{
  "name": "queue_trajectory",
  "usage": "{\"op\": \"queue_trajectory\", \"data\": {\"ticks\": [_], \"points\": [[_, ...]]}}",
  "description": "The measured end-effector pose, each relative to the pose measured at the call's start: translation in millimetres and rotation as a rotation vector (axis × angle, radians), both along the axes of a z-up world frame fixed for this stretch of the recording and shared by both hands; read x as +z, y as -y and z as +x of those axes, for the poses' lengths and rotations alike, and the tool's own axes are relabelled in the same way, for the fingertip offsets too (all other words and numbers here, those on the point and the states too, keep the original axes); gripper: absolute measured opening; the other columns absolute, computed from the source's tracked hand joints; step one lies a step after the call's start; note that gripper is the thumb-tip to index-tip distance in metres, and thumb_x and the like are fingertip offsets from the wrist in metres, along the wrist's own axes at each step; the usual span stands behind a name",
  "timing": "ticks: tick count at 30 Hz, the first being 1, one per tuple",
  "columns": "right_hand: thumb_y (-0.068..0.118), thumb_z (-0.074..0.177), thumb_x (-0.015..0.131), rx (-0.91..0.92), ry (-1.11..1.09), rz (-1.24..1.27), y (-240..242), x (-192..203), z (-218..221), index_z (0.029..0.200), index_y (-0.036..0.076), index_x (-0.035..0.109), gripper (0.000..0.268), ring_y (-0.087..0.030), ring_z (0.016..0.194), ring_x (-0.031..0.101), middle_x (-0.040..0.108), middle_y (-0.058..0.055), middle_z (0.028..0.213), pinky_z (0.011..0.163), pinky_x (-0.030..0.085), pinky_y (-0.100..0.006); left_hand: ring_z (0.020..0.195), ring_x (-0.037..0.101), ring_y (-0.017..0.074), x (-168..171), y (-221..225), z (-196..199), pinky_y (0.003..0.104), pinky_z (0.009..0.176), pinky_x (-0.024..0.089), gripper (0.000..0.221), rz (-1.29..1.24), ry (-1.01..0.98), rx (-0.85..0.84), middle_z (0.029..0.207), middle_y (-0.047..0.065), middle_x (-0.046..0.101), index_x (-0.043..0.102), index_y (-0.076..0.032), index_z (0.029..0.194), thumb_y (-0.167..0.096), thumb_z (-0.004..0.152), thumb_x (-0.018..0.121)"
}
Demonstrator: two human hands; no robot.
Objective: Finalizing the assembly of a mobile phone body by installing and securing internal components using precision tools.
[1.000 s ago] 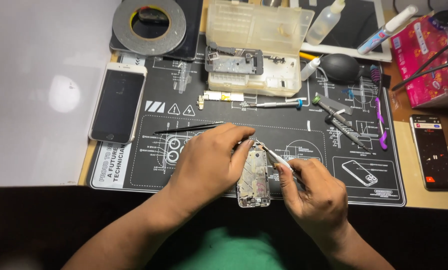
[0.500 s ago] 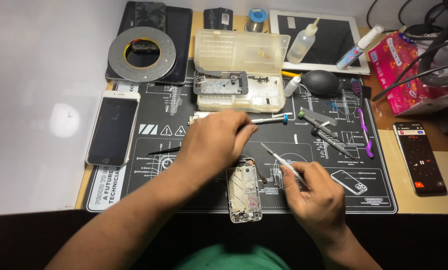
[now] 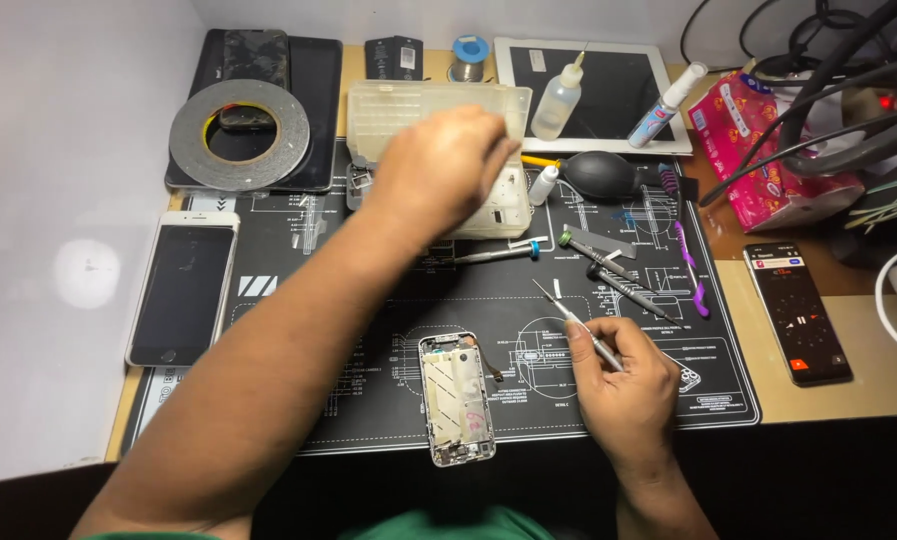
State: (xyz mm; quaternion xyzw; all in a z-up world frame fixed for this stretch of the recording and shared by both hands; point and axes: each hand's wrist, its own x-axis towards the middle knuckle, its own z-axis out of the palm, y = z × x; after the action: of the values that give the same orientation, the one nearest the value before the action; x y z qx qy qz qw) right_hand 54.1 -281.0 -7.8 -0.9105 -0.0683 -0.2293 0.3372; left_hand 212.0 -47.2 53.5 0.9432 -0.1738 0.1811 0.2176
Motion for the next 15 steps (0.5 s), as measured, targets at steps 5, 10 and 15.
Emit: {"op": "queue_trajectory", "data": {"ticks": [5,10,15], "points": [[0.025,0.096,0.075,-0.002,-0.020,0.005,0.4,2.0,-0.3,0.085,0.010,0.069,0.019,-0.011,0.054,0.052,0.061,0.003,0.065,0.052,0.040,-0.029,0.075,0.060,0.0391,31.0,-48.1,-25.4,0.056,0.060,0.043,0.036,-0.055,-0.102,0.067,0.084,0.012,0.064,0.056,-0.010,0.084,-0.039,0.104,0.044],[0.023,0.096,0.075,0.007,-0.027,-0.012,0.7,0.4,-0.7,0.087,0.009,0.070,0.018,-0.012,0.057,0.054,0.062,0.002,0.068,0.055,0.042,-0.029,0.072,0.054,0.0367,38.3,-77.6,-48.9,0.053,0.061,0.036,0.032,-0.151,-0.217,0.092,0.080,0.012,0.059,0.042,-0.009,0.082,-0.032,0.102,0.034],[0.025,0.097,0.075,-0.004,-0.043,-0.038,0.2,-0.8,-0.8,0.087,0.010,0.069,0.019,-0.011,0.056,0.051,0.060,0.003,0.066,0.053,0.039,-0.028,0.082,0.063,0.0221,22.4,-81.6,-45.2,0.041,0.065,0.049,0.011,-0.155,-0.197,0.017,0.100,-0.001,0.065,0.063,-0.017,0.096,-0.028,0.099,0.065]]}}
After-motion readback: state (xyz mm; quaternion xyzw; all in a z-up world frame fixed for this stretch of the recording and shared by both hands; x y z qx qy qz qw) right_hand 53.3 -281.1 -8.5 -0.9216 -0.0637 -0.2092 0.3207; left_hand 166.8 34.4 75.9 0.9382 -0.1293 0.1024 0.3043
